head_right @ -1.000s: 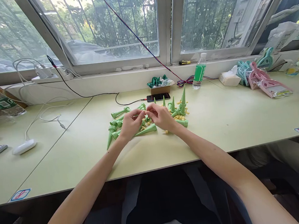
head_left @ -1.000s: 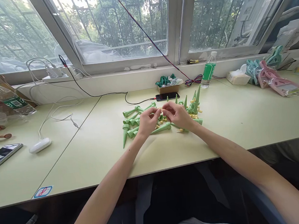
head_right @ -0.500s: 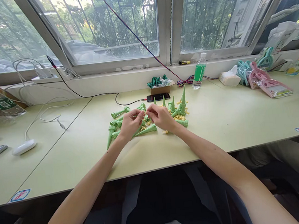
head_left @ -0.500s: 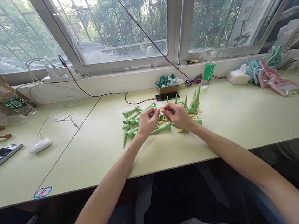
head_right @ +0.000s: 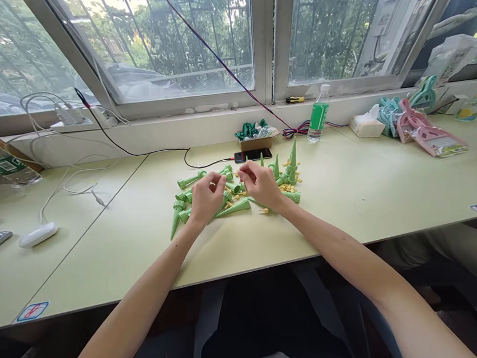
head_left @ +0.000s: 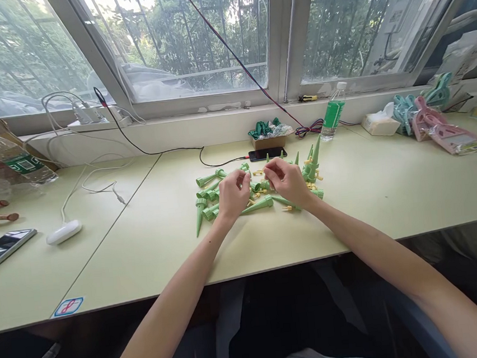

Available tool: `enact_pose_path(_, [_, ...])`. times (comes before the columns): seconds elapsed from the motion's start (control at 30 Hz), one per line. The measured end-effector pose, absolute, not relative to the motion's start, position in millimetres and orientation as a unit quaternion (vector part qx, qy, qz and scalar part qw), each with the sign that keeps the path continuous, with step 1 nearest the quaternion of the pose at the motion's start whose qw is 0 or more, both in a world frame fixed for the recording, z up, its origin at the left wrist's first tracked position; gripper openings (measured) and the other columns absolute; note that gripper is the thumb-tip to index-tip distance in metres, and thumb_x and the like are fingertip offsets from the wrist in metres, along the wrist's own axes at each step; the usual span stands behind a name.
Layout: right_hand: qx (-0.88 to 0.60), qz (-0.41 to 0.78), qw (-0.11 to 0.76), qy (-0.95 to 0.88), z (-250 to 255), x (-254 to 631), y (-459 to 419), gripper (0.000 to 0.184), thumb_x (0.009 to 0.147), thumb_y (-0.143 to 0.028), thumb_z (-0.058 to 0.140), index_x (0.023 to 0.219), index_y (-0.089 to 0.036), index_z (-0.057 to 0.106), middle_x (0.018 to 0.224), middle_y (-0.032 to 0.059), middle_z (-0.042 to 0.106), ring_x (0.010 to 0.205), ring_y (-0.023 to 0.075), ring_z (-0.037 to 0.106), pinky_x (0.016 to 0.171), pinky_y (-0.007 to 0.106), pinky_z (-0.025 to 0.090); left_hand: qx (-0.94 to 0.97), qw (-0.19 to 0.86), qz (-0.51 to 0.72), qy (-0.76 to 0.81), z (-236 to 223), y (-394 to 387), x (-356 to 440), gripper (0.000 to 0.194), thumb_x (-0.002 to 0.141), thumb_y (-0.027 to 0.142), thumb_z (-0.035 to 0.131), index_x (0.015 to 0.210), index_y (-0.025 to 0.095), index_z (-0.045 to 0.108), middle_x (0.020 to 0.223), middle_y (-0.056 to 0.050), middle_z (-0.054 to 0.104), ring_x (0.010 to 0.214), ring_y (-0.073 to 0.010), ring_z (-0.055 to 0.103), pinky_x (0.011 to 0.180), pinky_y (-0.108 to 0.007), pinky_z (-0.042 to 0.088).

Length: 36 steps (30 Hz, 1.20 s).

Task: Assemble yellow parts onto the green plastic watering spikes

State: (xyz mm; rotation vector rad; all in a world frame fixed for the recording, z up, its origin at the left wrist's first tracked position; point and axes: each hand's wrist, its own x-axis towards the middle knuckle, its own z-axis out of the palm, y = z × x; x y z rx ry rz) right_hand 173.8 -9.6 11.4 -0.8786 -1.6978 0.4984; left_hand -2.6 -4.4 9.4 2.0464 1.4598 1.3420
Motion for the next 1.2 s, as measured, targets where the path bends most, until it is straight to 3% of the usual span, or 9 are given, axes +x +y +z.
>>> enact_pose_path(0.1, [-0.375,0.204,0.556,-0.713,13,175,-10,0.032,0.098,-0.051,0.054,0.086,-0.021,0.055,0.071,0.0006,0.063,0.051,0.0117,0.055,0.052,0.027,0.044,0.741,0.064,0.382,0.548,7,-5,-4,0.014,0.091,0.029,0.056,0.089,0.019,0.065,0.078,-0.004,0.067,0.068,-0.0176,0.057,0.062,-0.029,0.038])
enact_pose_path(0.23, [-0.381,0.197,0.548,-0.718,13,175,-10,0.034,0.097,-0.053,0.053,0.086,-0.022,0.056,0.071,0.0009,0.063,0.052,0.0121,0.055,0.054,0.027,0.045,0.763,0.041,0.280,0.581,6,-7,-4,0.014,0.091,0.027,0.056,0.095,0.020,0.068,0.078,-0.006,0.069,0.073,-0.0225,0.063,0.061,-0.030,0.037])
enact_pose_path(0.53, [-0.386,0.196,0.537,-0.724,12,174,-10,0.032,0.097,-0.052,0.053,0.087,-0.022,0.057,0.072,0.0020,0.064,0.055,0.0136,0.055,0.055,0.028,0.045,0.783,0.024,0.220,0.582,-1,-3,-7,0.019,0.090,0.032,0.058,0.097,0.020,0.071,0.082,-0.012,0.071,0.084,-0.0305,0.068,0.065,-0.033,0.043])
enact_pose_path(0.77, [-0.389,0.196,0.532,-0.726,12,174,-10,0.030,0.097,-0.049,0.053,0.087,-0.021,0.057,0.072,0.0020,0.064,0.056,0.0138,0.055,0.057,0.029,0.046,0.791,0.016,0.187,0.582,1,-6,-7,0.022,0.091,0.035,0.057,0.097,0.020,0.072,0.090,-0.013,0.073,0.087,-0.0302,0.067,0.066,-0.034,0.045])
enact_pose_path(1.07, [-0.388,0.191,0.527,-0.732,10,175,-8,0.030,0.097,-0.049,0.053,0.087,-0.021,0.057,0.072,0.0020,0.064,0.056,0.0140,0.055,0.056,0.028,0.045,0.794,0.006,0.184,0.580,-3,-4,-8,0.021,0.091,0.037,0.060,0.095,0.020,0.070,0.082,-0.012,0.070,0.082,-0.0302,0.066,0.064,-0.033,0.042])
enact_pose_path(1.2, [-0.389,0.182,0.528,-0.732,10,175,-8,0.028,0.097,-0.047,0.054,0.087,-0.021,0.057,0.071,0.0018,0.064,0.055,0.0138,0.054,0.056,0.029,0.045,0.788,0.040,0.226,0.571,1,-3,-8,0.019,0.090,0.036,0.060,0.092,0.019,0.070,0.073,-0.009,0.066,0.072,-0.0264,0.063,0.062,-0.032,0.039])
